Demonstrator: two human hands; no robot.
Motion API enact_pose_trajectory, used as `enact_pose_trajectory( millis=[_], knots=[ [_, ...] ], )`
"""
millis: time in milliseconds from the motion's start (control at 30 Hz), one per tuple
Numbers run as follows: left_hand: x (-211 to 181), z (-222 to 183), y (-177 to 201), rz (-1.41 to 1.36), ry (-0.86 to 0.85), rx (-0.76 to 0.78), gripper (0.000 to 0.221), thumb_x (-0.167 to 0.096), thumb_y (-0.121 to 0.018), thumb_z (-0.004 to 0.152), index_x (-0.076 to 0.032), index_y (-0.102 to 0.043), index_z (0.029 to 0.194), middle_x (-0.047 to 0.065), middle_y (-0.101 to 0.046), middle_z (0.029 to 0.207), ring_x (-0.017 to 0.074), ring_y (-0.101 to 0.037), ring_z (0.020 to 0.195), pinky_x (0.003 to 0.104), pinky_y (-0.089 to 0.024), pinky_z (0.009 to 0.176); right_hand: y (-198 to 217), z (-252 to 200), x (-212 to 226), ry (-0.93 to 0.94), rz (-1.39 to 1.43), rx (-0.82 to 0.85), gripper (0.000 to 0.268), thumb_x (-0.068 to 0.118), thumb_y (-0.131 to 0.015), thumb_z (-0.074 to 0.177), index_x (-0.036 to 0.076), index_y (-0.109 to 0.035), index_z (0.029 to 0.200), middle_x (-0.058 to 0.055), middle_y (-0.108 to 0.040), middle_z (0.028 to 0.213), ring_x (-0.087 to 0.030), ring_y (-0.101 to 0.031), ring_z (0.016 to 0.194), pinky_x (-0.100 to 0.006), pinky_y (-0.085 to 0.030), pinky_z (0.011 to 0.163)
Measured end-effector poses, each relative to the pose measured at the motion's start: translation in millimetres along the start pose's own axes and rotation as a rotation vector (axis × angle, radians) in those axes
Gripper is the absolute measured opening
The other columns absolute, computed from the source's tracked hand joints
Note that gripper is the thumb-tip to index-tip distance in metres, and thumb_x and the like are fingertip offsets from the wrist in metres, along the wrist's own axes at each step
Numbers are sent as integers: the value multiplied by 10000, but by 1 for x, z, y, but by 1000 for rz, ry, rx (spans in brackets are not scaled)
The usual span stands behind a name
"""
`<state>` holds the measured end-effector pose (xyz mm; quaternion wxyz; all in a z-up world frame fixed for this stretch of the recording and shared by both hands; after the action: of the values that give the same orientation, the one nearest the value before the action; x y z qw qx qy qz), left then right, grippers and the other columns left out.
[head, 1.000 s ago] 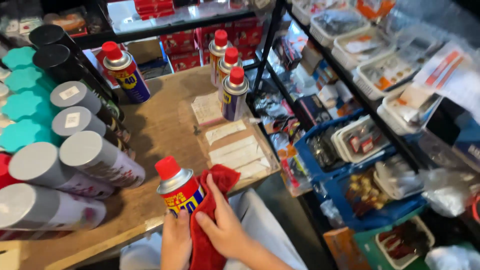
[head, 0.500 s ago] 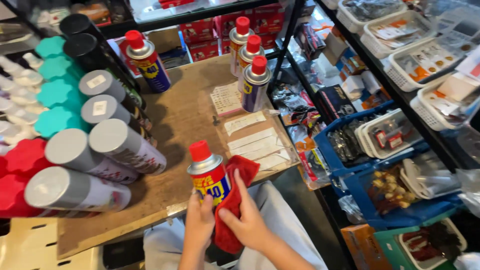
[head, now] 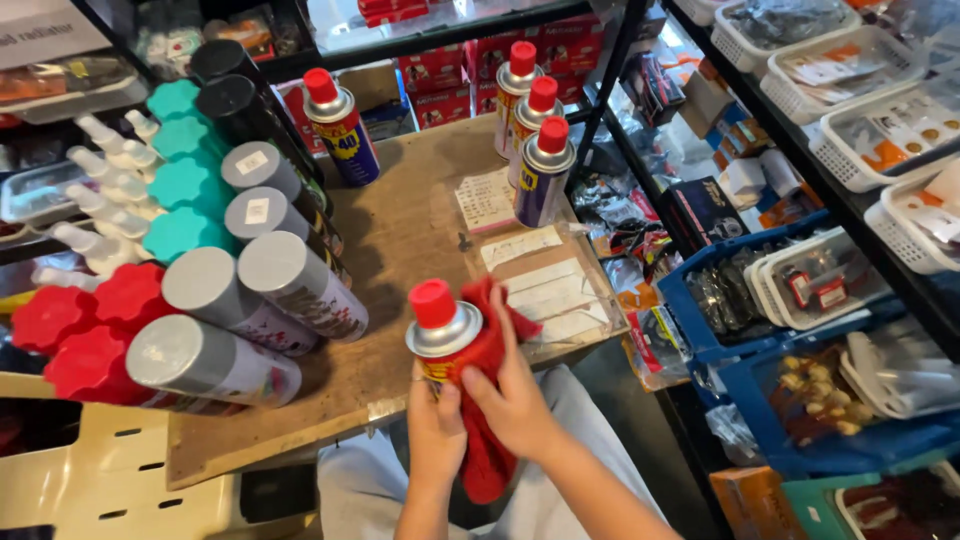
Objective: Wiping down and cleaning a can of WD-40 with a red cloth in a workshop setting.
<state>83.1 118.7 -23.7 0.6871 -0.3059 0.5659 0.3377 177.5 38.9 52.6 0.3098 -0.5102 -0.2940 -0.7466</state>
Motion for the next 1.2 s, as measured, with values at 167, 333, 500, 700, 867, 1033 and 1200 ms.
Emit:
enact_pose_trajectory(
  millis=[167, 333, 500, 700, 867, 1033, 1200],
  knots=[
    [32, 5, 23, -185, 128, -111, 655, -536, -612, 858, -21, -586, 1261, 153, -703, 1173, 213, -654, 1057, 357, -523, 922, -10, -52, -47, -119, 3, 60, 930, 490, -566, 974, 11, -91, 1613, -164, -173, 1705, -259, -239, 1557, -398, -185, 1249],
    [61, -4, 22, -350, 132, -95, 652, -517, -682, 822, -7, -584, 1216, 160, -699, 1116, 208, -654, 983, 350, -539, 850, -5, -64, -48, -97, 125, 10, 923, 465, -593, 972, -6, -115, 1606, -186, -210, 1687, -266, -239, 1553, -419, -186, 1258],
    [45, -9, -7, -294, 35, 323, 1045, -792, -620, 819, -12, -404, 1480, 162, -552, 1461, 235, -557, 1297, 392, -440, 1104, 14, -34, -21, -109, 19, 14, 945, 460, -600, 937, 67, -85, 1625, -164, -196, 1708, -268, -254, 1555, -430, -234, 1232],
    [-1, -7, -44, -263, 21, 415, 1152, -894, -614, 768, 0, -421, 1468, 181, -532, 1476, 266, -504, 1354, 387, -357, 1147, 36, 12, 35, 58, 38, -55, 1088, 413, -740, 847, 68, -63, 1626, -205, -193, 1705, -318, -277, 1565, -427, -202, 1259],
    [30, -4, -28, -369, 79, 230, 1013, -766, -673, 774, 1, -490, 1410, 174, -603, 1399, 244, -570, 1269, 383, -420, 1104, 23, 3, 13, -14, 30, -22, 1094, 463, -740, 827, 51, -107, 1619, -196, -251, 1685, -291, -300, 1546, -422, -232, 1243],
    [72, -2, -3, -453, 140, 82, 892, -611, -771, 760, 4, -519, 1356, 194, -653, 1301, 252, -630, 1143, 389, -511, 986, 9, -26, -19, -34, 64, 32, 1077, 611, -669, 861, 4, -174, 1600, -178, -229, 1697, -271, -219, 1572, -421, -170, 1263],
    [83, 4, 3, -567, 175, 9, 857, -512, -891, 666, 9, -542, 1251, 208, -716, 1097, 253, -699, 955, 385, -586, 828, 4, -53, -66, -200, 263, 58, 1162, 510, -835, 764, 47, -184, 1608, -165, -395, 1614, -209, -438, 1433, -362, -315, 1198]
  ],
)
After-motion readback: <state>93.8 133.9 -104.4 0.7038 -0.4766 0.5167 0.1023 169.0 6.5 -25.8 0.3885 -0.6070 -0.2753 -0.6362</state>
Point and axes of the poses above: each hand's wrist, its own z-axis towards the middle knuckle, its own y-axis out of the back of the hand, x = y × z, the point moved 8 cm from there along z, towards the middle knuckle
